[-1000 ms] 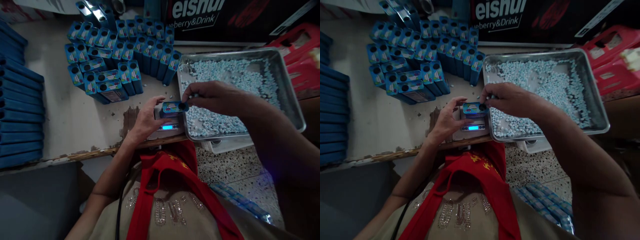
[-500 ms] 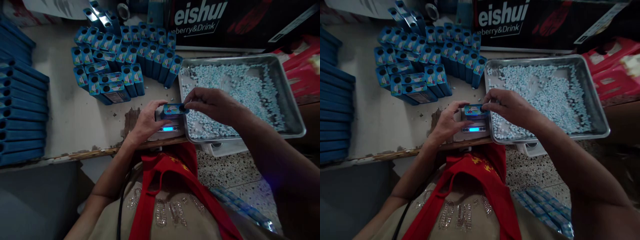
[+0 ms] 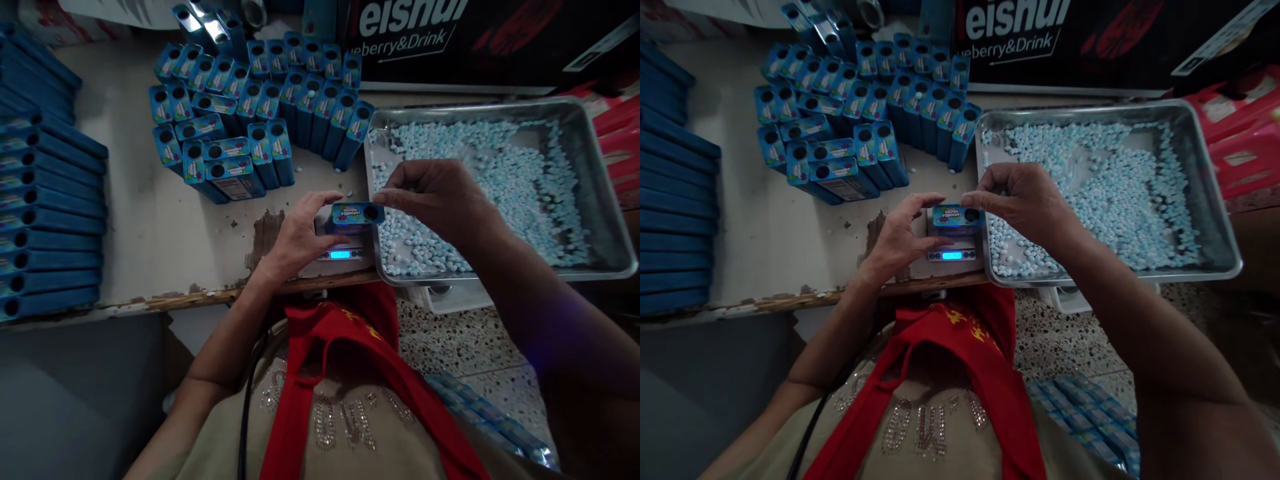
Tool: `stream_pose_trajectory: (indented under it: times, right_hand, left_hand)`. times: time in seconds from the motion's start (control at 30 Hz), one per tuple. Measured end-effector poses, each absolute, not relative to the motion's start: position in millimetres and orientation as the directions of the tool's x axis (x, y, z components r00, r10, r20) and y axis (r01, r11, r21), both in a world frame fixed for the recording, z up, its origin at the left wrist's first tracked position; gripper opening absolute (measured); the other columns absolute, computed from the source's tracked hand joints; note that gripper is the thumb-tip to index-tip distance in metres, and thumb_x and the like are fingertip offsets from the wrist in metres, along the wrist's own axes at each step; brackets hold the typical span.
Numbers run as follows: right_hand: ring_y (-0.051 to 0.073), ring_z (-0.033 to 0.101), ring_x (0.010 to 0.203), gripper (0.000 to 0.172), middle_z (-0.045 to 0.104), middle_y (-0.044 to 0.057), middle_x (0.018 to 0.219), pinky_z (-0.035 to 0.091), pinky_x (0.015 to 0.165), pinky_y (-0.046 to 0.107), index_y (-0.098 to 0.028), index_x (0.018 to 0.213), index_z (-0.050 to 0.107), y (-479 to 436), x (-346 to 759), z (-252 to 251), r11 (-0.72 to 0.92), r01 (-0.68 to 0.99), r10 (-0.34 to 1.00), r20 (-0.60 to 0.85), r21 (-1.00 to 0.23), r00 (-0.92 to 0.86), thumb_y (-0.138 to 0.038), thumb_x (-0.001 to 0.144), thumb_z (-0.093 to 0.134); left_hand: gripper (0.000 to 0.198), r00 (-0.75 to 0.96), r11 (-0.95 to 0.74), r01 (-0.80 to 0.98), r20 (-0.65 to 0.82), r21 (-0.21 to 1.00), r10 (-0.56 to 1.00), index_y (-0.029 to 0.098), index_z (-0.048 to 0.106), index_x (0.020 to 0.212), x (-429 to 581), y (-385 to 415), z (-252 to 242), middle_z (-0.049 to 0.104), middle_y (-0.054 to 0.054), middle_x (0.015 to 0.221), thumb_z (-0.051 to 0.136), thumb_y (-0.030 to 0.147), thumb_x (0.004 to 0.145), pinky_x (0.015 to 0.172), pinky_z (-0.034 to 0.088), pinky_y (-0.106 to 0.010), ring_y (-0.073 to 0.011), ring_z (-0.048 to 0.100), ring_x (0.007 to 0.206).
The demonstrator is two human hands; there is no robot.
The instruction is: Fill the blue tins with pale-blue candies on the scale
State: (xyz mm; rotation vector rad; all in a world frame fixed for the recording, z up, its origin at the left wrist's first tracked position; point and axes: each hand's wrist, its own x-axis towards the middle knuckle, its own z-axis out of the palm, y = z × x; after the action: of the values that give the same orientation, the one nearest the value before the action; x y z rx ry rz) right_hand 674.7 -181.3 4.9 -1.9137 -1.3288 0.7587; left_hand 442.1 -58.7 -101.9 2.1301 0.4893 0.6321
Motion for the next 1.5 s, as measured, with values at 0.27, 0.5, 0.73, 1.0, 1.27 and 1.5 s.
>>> stream_pose_trajectory:
  times: [0.27,0.5,0.73,1.0,1.27,1.5]
  right_hand:
    - [0.015,0.04,0.067,0.062,0.052,-0.003,0.066,0.033,0.065,0.035,-0.024,0.074,0.066,-179,670,7,-0.234,0.451,0.944,-0.09,-0.862,0.318,-0.077,0.091,0.092]
    - [0.03,0.069,0.097,0.018,0.079,0.013,0.105,0.053,0.088,0.045,-0.023,0.094,0.08,-194,711,-21,-0.35,0.775,0.9,0.042,-0.526,0.434,-0.038,0.105,0.083]
    - [0.037,0.082,0.116,0.034,0.084,0.017,0.131,0.062,0.108,0.05,-0.023,0.142,0.083,-126,675,-40,-0.012,0.836,0.978,0.167,-0.549,0.124,-0.03,0.11,0.075]
    - [0.026,0.07,0.07,0.041,0.081,0.015,0.112,0.03,0.058,0.037,-0.027,0.127,0.085,-14,629,-43,0.128,0.977,0.99,-0.028,-0.173,-0.135,-0.011,0.105,0.054]
    - [0.039,0.081,0.085,0.018,0.087,0.012,0.096,0.051,0.067,0.046,-0.035,0.091,0.089,-65,679,-41,-0.01,0.953,0.991,0.126,-0.302,0.05,-0.041,0.098,0.074]
    - [0.038,0.086,0.086,0.019,0.091,0.012,0.099,0.05,0.068,0.042,-0.029,0.101,0.093,-162,648,-15,-0.262,0.941,0.964,-0.015,-0.212,0.265,-0.039,0.101,0.076]
  left_hand:
    - [0.076,0.803,-0.566,0.156,0.229,0.81,0.55,0.025,0.071,0.154,449,-60,-100,0.079,-0.011,0.151,0.108,0.023,0.088,0.124,0.065,-0.047,-0.0323,0.077,0.142]
    - [0.045,0.86,-0.678,0.204,0.202,0.706,0.469,0.029,0.08,0.137,453,-71,-72,0.085,-0.005,0.133,0.097,0.016,0.097,0.119,0.07,-0.042,-0.0287,0.083,0.131]
    - [0.05,0.512,-0.703,0.492,0.482,0.513,0.711,0.029,0.079,0.134,298,47,10,0.086,0.001,0.124,0.104,0.042,0.092,0.091,0.069,-0.041,-0.0245,0.078,0.103]
    - [0.067,-0.045,-0.078,0.813,0.196,0.577,0.98,0.019,0.067,0.122,246,289,58,0.069,0.019,0.101,0.117,0.016,0.077,0.114,0.05,-0.024,-0.0062,0.057,0.103]
    - [0.053,0.158,-0.073,0.786,-0.085,0.614,0.984,0.021,0.075,0.111,210,323,19,0.073,0.017,0.089,0.105,0.059,0.089,0.122,0.056,-0.033,-0.0105,0.057,0.096]
    - [0.1,0.338,-0.328,0.884,0.031,0.333,0.941,0.035,0.075,0.143,187,308,-7,0.068,0.014,0.166,0.071,0.113,0.082,0.151,0.008,-0.069,-0.0395,0.04,0.159]
